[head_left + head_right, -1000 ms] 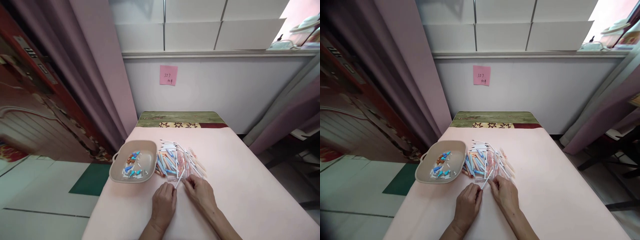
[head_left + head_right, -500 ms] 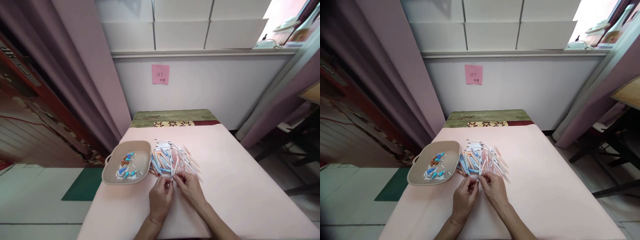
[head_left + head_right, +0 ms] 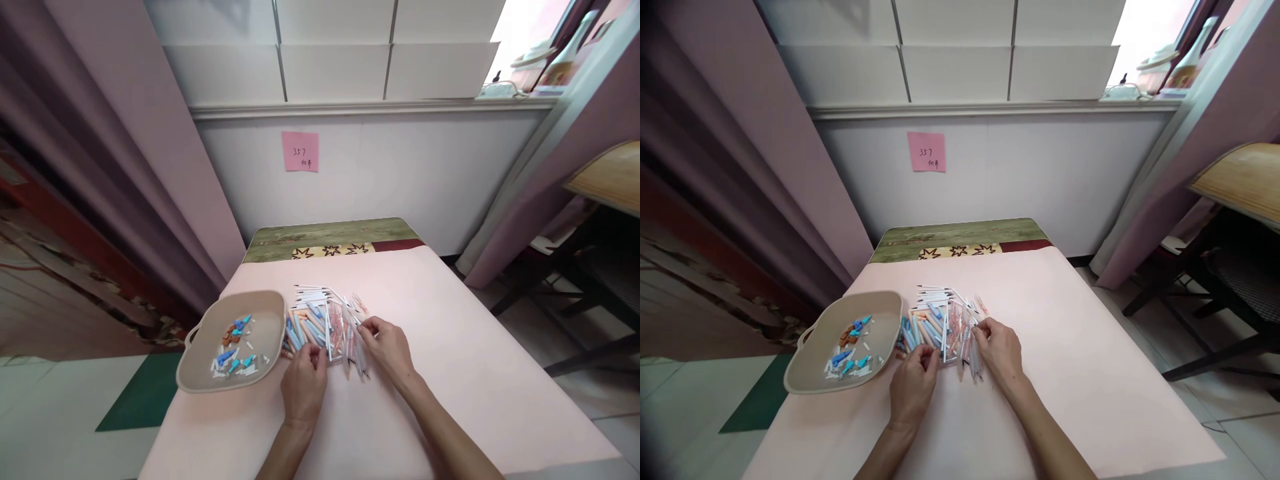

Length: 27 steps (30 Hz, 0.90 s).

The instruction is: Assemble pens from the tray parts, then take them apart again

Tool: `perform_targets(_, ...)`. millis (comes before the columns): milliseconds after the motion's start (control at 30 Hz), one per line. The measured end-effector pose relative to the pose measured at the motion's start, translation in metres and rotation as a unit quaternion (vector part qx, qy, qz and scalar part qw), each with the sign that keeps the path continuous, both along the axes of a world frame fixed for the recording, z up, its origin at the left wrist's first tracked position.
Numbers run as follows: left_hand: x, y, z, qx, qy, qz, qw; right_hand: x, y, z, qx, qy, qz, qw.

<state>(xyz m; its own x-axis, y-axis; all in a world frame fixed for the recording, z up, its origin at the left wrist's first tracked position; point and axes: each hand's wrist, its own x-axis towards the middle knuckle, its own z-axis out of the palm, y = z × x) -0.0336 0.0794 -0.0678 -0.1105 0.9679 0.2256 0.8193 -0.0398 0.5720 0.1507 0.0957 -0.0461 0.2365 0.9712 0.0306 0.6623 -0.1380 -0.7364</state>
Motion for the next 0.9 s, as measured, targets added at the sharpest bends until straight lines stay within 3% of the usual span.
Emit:
perform_targets(200,-0.006,-0.017,0.000,0.018,-0.022,-0.034,0.999,-0.007,0.031,0.008,-0.024,-0.097,0.003,0.995)
perform_targets(433,-0.009,-0.033,-0.013,0.062,-0.073,-0.104,0.990,0.035,0.045,0.002,0.002,-0.076,-0.045,0.996)
perform_targets(533,-0.008,-0.034,-0.019,0.059,-0.082,-0.112,0.988,0.044,0.053,0.003,0.006,-0.095,-0.013,0.995)
perform_targets(667,-0.007,-0.035,-0.020,0.060,-0.087,-0.112,0.988,0.033,0.064,0.007,-0.020,-0.123,0.057,0.991)
perform_targets(900,-0.006,-0.034,-0.017,0.054,-0.079,-0.101,0.990,0.007,0.068,0.001,-0.031,-0.230,0.082,0.969)
